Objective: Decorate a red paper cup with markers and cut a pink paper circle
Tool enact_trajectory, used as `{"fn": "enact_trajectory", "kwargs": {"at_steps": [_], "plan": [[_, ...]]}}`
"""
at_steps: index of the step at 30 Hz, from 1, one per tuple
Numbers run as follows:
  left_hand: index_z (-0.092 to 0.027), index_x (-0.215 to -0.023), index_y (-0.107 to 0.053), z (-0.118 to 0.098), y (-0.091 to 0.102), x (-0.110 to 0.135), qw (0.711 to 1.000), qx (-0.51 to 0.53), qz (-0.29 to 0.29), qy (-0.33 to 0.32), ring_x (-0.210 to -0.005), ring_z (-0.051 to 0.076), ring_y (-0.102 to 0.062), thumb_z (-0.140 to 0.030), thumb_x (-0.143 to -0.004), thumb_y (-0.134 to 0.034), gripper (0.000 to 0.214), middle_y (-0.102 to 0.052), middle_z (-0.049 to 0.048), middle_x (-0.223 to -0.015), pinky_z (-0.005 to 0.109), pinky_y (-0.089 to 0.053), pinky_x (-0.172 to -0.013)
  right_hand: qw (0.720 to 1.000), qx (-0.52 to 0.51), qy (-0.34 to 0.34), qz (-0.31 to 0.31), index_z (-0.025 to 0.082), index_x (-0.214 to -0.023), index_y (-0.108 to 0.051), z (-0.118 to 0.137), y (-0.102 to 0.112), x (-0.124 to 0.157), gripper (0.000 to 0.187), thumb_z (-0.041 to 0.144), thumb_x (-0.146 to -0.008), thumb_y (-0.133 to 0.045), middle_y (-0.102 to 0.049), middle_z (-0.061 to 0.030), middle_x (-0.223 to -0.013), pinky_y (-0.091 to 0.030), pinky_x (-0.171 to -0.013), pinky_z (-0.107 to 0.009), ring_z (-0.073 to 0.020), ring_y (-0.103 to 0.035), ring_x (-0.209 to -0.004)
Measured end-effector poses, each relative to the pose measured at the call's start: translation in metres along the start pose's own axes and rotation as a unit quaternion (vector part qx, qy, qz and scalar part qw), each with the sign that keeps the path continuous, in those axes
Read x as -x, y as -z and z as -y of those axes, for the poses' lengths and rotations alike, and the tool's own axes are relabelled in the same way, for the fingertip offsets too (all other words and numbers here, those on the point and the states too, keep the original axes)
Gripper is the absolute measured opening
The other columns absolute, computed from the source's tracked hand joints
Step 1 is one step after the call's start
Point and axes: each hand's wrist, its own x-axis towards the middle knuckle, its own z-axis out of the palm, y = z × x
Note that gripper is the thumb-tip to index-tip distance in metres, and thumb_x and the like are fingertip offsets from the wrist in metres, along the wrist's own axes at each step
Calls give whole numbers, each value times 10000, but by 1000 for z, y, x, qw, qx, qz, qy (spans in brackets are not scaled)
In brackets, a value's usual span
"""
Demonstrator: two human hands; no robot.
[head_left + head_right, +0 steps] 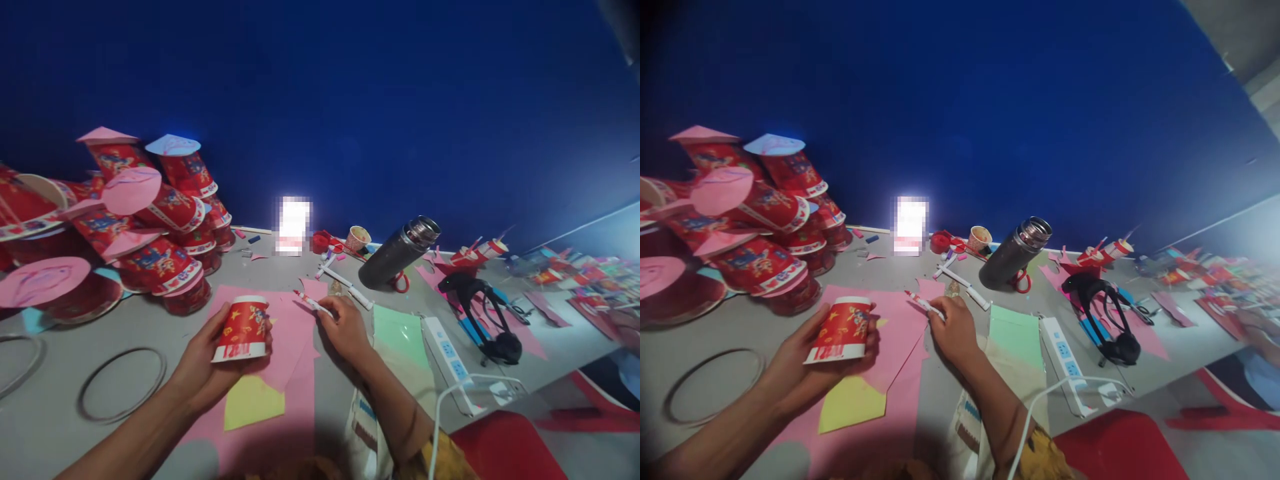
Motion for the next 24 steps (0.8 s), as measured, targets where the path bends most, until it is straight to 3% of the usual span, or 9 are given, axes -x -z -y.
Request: {"fn": "enact_trajectory", "kwargs": {"at_steps": [4,7,11,15,20,24], "plan": [[-132,-1301,-672,-1,2,-3,1000,-10,-13,-11,-834,347,-794,-381,-1034,-539,389,-794,196,-994,587,-686,-731,998,47,18,25,234,-1060,-788,1,-9,6,195,142,-901,-723,-797,-69,-1001,-543,-907,-372,-260,-702,-1008],[-135,-1316,-667,-1,4,-5,999,-33,-34,-25,-850,345,-799,-402,-1062,-487,410,-800,209,-1053,586,-691,-747,996,78,33,24,245,-1035,-785,2,-3,2,142,172,-916,-760,-811,-53,-1018,-521,-928,-366,-260,-684,-1028],[-124,-1358,-649,0,6,-6,998,-53,-33,-32,-859,353,-804,-428,-1080,-443,461,-803,224,-1091,605,-692,-760,982,188,15,6,230,-968,-781,-1,18,-23,110,206,-1003,-679,-816,-64,-1035,-488,-933,-357,-267,-666,-1050],[-90,-1365,-634,-1,6,-6,997,-58,-39,-30,-828,365,-807,-398,-1064,-476,459,-804,245,-1066,605,-689,-733,939,342,-10,21,212,-1121,-777,-9,29,-57,196,231,-1062,-590,-788,-97,-1192,-475,-953,-339,-272,-645,-1144],[-29,-1343,-630,-4,6,-6,999,-39,-8,-17,-832,387,-812,-406,-1042,-514,496,-794,276,-1028,617,-677,-775,927,373,-14,39,145,-1110,-777,-22,20,-76,219,278,-1056,-612,-752,-183,-1165,-469,-919,-374,-326,-618,-1153],[-65,-1294,-661,-4,4,-4,999,-46,13,-17,-837,371,-812,-440,-1072,-457,481,-803,241,-1038,598,-678,-780,928,370,-12,48,120,-1074,-770,-24,16,-74,227,222,-1054,-568,-739,-219,-1168,-458,-900,-399,-352,-606,-1163]]}}
